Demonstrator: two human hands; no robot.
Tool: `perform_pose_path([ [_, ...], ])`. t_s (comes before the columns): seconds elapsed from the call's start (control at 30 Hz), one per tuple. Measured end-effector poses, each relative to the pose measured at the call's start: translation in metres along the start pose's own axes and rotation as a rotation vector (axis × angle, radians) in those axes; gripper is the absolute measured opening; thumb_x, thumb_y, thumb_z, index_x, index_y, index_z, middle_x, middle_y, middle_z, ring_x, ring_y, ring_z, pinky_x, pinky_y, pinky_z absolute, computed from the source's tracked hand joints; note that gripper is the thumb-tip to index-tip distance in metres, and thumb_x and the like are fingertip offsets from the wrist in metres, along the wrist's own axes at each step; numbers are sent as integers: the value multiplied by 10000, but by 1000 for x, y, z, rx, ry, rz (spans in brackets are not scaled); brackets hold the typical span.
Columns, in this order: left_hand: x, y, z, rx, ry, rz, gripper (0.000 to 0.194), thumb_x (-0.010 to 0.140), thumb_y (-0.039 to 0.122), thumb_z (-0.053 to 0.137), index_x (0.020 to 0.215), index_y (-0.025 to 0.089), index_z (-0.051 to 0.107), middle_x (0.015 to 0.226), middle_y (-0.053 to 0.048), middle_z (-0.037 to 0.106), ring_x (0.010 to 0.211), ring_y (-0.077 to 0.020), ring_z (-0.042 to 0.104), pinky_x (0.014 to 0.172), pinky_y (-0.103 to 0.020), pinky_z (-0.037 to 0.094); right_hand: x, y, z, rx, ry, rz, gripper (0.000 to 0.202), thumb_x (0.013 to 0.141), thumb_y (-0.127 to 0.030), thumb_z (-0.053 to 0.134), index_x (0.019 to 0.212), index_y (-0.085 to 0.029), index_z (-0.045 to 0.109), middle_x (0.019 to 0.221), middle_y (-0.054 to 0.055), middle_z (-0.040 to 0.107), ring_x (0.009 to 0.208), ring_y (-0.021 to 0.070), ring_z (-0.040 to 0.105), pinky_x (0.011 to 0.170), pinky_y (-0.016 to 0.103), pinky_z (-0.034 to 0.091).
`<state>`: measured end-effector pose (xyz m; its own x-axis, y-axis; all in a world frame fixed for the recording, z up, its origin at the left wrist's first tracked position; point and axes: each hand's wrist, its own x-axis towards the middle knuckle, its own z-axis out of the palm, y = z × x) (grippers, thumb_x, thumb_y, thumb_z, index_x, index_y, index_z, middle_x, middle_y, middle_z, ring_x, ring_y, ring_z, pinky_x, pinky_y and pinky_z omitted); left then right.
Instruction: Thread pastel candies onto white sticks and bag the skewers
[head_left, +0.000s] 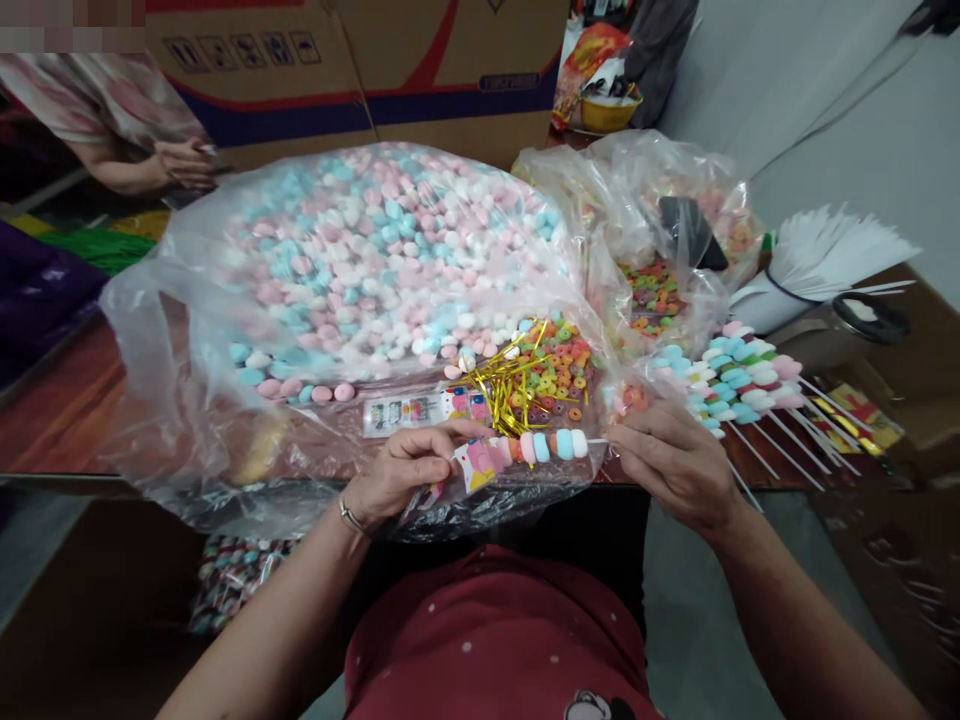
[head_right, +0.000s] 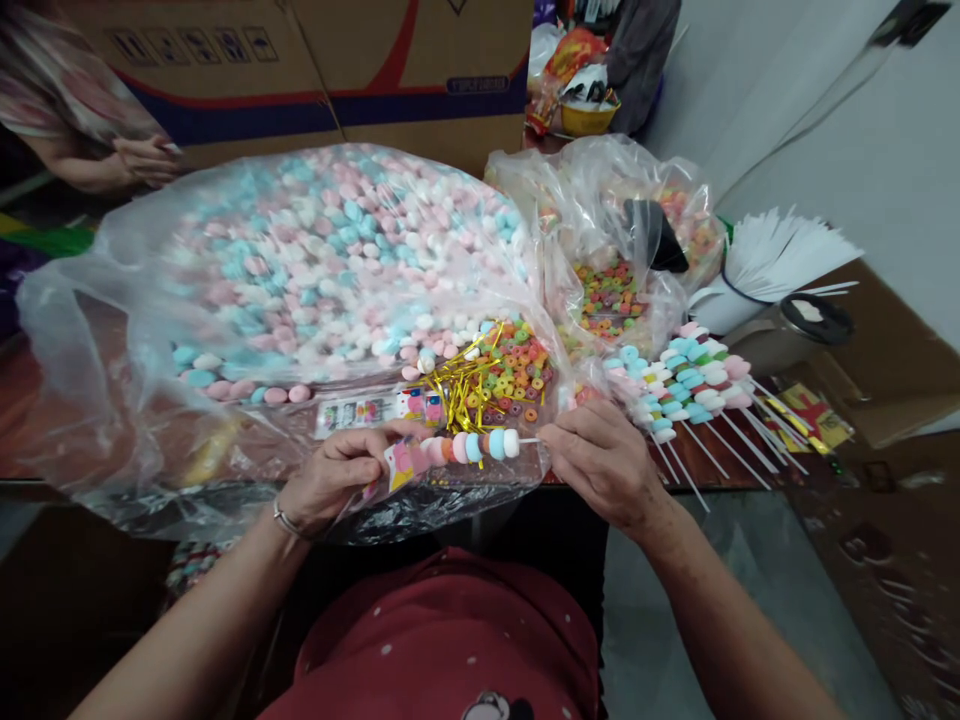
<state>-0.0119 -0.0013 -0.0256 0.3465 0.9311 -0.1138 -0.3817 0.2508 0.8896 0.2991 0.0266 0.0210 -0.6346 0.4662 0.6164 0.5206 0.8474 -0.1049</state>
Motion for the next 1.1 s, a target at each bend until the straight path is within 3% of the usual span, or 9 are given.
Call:
perform_pose_path([
  [0.13, -2, -9, 7, -92, 143, -9, 258, 567, 355, 876, 598, 153, 720, 891, -71, 707, 824, -190, 639, 702, -253, 460, -1, -5, -1, -51, 15, 0, 218, 866, -114, 570, 1044, -225, 631, 813, 33, 668, 718, 158, 594, 661, 307, 496],
  [0.33, -3, -16, 16, -224, 236, -35, 276, 563, 349, 881, 650, 165, 695, 616, 9, 643, 535, -103, 568, 577, -232, 451, 2, -14, -4, -153, -1, -32, 192, 860, -95, 571, 1023, -186, 616, 783, 33, 661, 713, 158, 603, 663, 310, 478],
  [0.6, 6, -21, 22, -252, 301, -59, 308, 597, 338, 865, 681, 143, 641, 674, -14, 684, 545, -86, 575, 522, -183, 462, 6, -20, -4, -206, 9, -22, 203, 863, -87, 557, 1014, -217, 599, 758, 11, 652, 700, 153, 608, 669, 307, 480],
  [0.77, 15, -21, 18, -281, 462, -37, 330, 583, 305, 870, 674, 154, 591, 748, -8, 708, 664, -105, 645, 601, -173, 518, 0, -11, 5, -331, 14, 63, 134, 875, -112, 549, 971, -178, 613, 749, 29, 649, 678, 171, 596, 630, 318, 472],
  [0.9, 8, -12, 11, -203, 413, 19, 290, 645, 318, 822, 686, 155, 586, 714, -9, 686, 622, -116, 625, 535, -191, 504, -9, -6, 10, -296, -12, 142, 160, 875, -131, 555, 989, -221, 622, 777, 25, 657, 718, 179, 618, 651, 319, 488],
  [1.1, -19, 1, 2, -234, 280, -67, 231, 724, 286, 764, 707, 133, 592, 747, -38, 675, 542, -113, 594, 423, -184, 456, -12, -14, 7, -67, -43, 73, 230, 842, -103, 585, 1018, -240, 641, 807, 13, 661, 746, 166, 634, 708, 314, 515],
])
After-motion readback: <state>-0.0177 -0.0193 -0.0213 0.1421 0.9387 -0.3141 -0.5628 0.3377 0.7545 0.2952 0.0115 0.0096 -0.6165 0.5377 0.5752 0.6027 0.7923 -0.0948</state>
